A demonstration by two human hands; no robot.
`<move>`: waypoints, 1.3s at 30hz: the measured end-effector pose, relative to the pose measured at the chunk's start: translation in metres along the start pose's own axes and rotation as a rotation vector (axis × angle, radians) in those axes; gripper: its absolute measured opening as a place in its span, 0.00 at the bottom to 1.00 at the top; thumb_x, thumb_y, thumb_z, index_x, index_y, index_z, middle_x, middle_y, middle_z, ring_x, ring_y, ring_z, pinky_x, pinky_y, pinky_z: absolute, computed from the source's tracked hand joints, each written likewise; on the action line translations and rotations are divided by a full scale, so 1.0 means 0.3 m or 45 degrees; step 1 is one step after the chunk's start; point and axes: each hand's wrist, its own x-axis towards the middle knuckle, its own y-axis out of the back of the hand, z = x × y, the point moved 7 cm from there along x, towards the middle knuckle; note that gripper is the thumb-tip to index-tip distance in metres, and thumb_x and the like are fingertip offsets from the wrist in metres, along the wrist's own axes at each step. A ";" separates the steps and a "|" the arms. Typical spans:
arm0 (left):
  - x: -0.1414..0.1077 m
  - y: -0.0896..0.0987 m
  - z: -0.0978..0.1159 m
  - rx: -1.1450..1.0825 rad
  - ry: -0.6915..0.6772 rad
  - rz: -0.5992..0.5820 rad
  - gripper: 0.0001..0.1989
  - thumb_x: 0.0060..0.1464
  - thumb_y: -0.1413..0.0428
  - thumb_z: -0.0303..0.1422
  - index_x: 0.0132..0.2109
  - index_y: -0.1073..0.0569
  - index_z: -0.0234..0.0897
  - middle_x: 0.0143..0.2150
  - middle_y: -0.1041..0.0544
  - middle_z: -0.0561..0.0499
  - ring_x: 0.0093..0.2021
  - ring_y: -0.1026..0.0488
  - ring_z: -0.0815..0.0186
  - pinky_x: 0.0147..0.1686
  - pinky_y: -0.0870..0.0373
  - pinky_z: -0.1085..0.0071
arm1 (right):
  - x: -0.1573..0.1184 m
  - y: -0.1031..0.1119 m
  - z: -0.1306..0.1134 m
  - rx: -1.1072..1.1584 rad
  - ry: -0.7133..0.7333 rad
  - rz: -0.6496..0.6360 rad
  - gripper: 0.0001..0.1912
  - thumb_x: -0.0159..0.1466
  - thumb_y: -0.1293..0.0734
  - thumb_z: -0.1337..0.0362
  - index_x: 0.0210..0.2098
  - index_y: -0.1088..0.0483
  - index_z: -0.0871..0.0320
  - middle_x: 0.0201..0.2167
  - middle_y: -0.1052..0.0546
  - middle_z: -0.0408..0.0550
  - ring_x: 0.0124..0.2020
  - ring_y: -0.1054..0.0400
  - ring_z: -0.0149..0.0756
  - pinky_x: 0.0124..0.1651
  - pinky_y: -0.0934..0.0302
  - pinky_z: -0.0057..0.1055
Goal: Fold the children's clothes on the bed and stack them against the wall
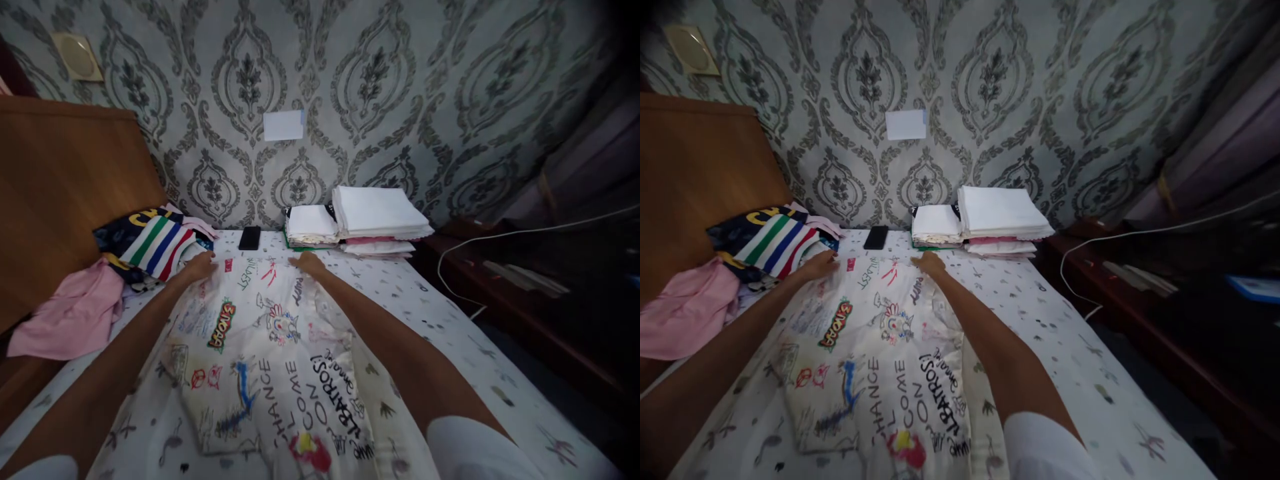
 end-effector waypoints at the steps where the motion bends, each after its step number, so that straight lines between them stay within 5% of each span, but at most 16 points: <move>1: 0.016 -0.013 0.019 0.022 -0.029 -0.026 0.17 0.47 0.44 0.33 0.46 0.26 0.36 0.45 0.20 0.43 0.47 0.24 0.55 0.44 0.31 0.66 | 0.016 -0.004 -0.019 0.021 0.035 -0.011 0.11 0.57 0.28 0.58 0.28 0.24 0.60 0.30 0.20 0.52 0.36 0.25 0.45 0.37 0.35 0.33; 4: 0.017 -0.020 0.055 0.068 -0.117 -0.079 0.11 0.44 0.43 0.32 0.38 0.27 0.37 0.40 0.21 0.45 0.43 0.25 0.54 0.41 0.32 0.66 | 0.006 0.027 -0.059 0.098 0.160 0.035 0.03 0.56 0.29 0.66 0.27 0.24 0.59 0.29 0.20 0.47 0.36 0.26 0.41 0.38 0.35 0.30; 7: -0.057 0.019 0.056 0.077 -0.239 0.007 0.05 0.50 0.48 0.32 0.36 0.30 0.40 0.41 0.24 0.46 0.46 0.28 0.55 0.44 0.34 0.65 | -0.138 0.103 -0.045 0.197 0.388 0.281 0.10 0.64 0.38 0.69 0.37 0.25 0.57 0.39 0.20 0.47 0.43 0.28 0.37 0.46 0.35 0.31; 9: -0.140 0.047 0.042 0.051 -0.357 0.151 0.03 0.53 0.49 0.33 0.35 0.34 0.40 0.41 0.26 0.46 0.46 0.30 0.55 0.44 0.35 0.65 | -0.335 0.151 -0.044 0.224 0.902 0.597 0.11 0.67 0.41 0.70 0.37 0.26 0.56 0.36 0.21 0.49 0.41 0.29 0.38 0.46 0.34 0.34; 11: -0.227 0.049 0.018 -0.011 -0.456 0.254 0.04 0.52 0.49 0.34 0.32 0.38 0.41 0.37 0.29 0.48 0.41 0.31 0.58 0.40 0.36 0.66 | -0.519 0.109 -0.017 0.118 1.325 0.592 0.10 0.68 0.39 0.72 0.37 0.28 0.55 0.36 0.21 0.48 0.39 0.29 0.37 0.44 0.34 0.32; 13: -0.287 0.027 -0.007 -0.089 -0.493 0.269 0.04 0.50 0.50 0.31 0.32 0.40 0.41 0.34 0.31 0.51 0.36 0.33 0.60 0.37 0.37 0.67 | -0.621 0.051 0.026 0.015 1.443 0.536 0.11 0.67 0.41 0.75 0.40 0.29 0.56 0.36 0.22 0.49 0.38 0.30 0.37 0.39 0.34 0.31; 18: -0.314 0.006 -0.009 -0.157 -0.490 0.293 0.07 0.46 0.52 0.27 0.36 0.35 0.40 0.35 0.30 0.51 0.38 0.32 0.59 0.38 0.37 0.67 | -0.568 -0.022 0.095 -0.064 0.946 0.328 0.16 0.64 0.43 0.75 0.48 0.31 0.58 0.38 0.23 0.51 0.36 0.29 0.38 0.35 0.35 0.32; 22: -0.243 0.061 0.022 -0.173 -0.469 0.279 0.08 0.46 0.51 0.28 0.36 0.32 0.40 0.36 0.28 0.50 0.38 0.30 0.59 0.38 0.36 0.67 | -0.467 0.036 0.095 0.021 0.808 0.251 0.13 0.62 0.42 0.72 0.40 0.28 0.56 0.38 0.23 0.49 0.34 0.29 0.37 0.36 0.36 0.31; 25: -0.117 0.122 0.037 -0.188 -0.377 0.289 0.07 0.49 0.49 0.30 0.37 0.31 0.41 0.36 0.26 0.50 0.39 0.28 0.59 0.39 0.34 0.68 | -0.301 0.167 0.093 0.175 0.694 0.434 0.13 0.59 0.40 0.71 0.40 0.27 0.56 0.39 0.22 0.49 0.41 0.28 0.41 0.43 0.37 0.32; 27: -0.006 0.135 0.037 -0.166 -0.232 0.233 0.06 0.50 0.47 0.32 0.38 0.30 0.40 0.38 0.24 0.50 0.40 0.27 0.59 0.40 0.33 0.69 | -0.142 0.241 0.109 0.255 0.445 0.517 0.12 0.59 0.39 0.69 0.40 0.27 0.56 0.38 0.22 0.49 0.43 0.29 0.43 0.45 0.37 0.34; 29: 0.091 0.116 0.027 -0.120 -0.049 0.148 0.09 0.49 0.44 0.33 0.40 0.29 0.39 0.39 0.22 0.49 0.40 0.26 0.59 0.39 0.33 0.69 | 0.006 0.256 0.151 0.264 0.047 0.467 0.12 0.60 0.37 0.65 0.42 0.28 0.58 0.38 0.22 0.51 0.42 0.30 0.44 0.45 0.38 0.34; 31: 0.145 0.078 0.011 -0.072 0.086 0.096 0.13 0.47 0.42 0.32 0.41 0.29 0.37 0.39 0.22 0.47 0.40 0.25 0.58 0.38 0.33 0.69 | 0.086 0.232 0.180 0.253 -0.163 0.409 0.17 0.60 0.36 0.62 0.47 0.30 0.60 0.42 0.22 0.54 0.45 0.30 0.46 0.47 0.38 0.36; 34: 0.131 0.013 -0.001 -0.052 0.115 0.088 0.17 0.47 0.42 0.32 0.46 0.30 0.37 0.43 0.22 0.45 0.43 0.25 0.57 0.38 0.33 0.68 | 0.081 0.179 0.217 0.260 -0.134 0.448 0.21 0.62 0.36 0.61 0.53 0.34 0.60 0.51 0.26 0.58 0.48 0.31 0.46 0.50 0.38 0.38; 39: -0.043 -0.047 0.010 -0.064 0.030 0.011 0.13 0.52 0.47 0.37 0.43 0.29 0.37 0.38 0.23 0.48 0.40 0.25 0.58 0.38 0.34 0.68 | -0.094 0.119 0.332 0.294 -0.007 0.436 0.18 0.64 0.38 0.59 0.51 0.32 0.59 0.52 0.29 0.57 0.45 0.29 0.42 0.49 0.36 0.38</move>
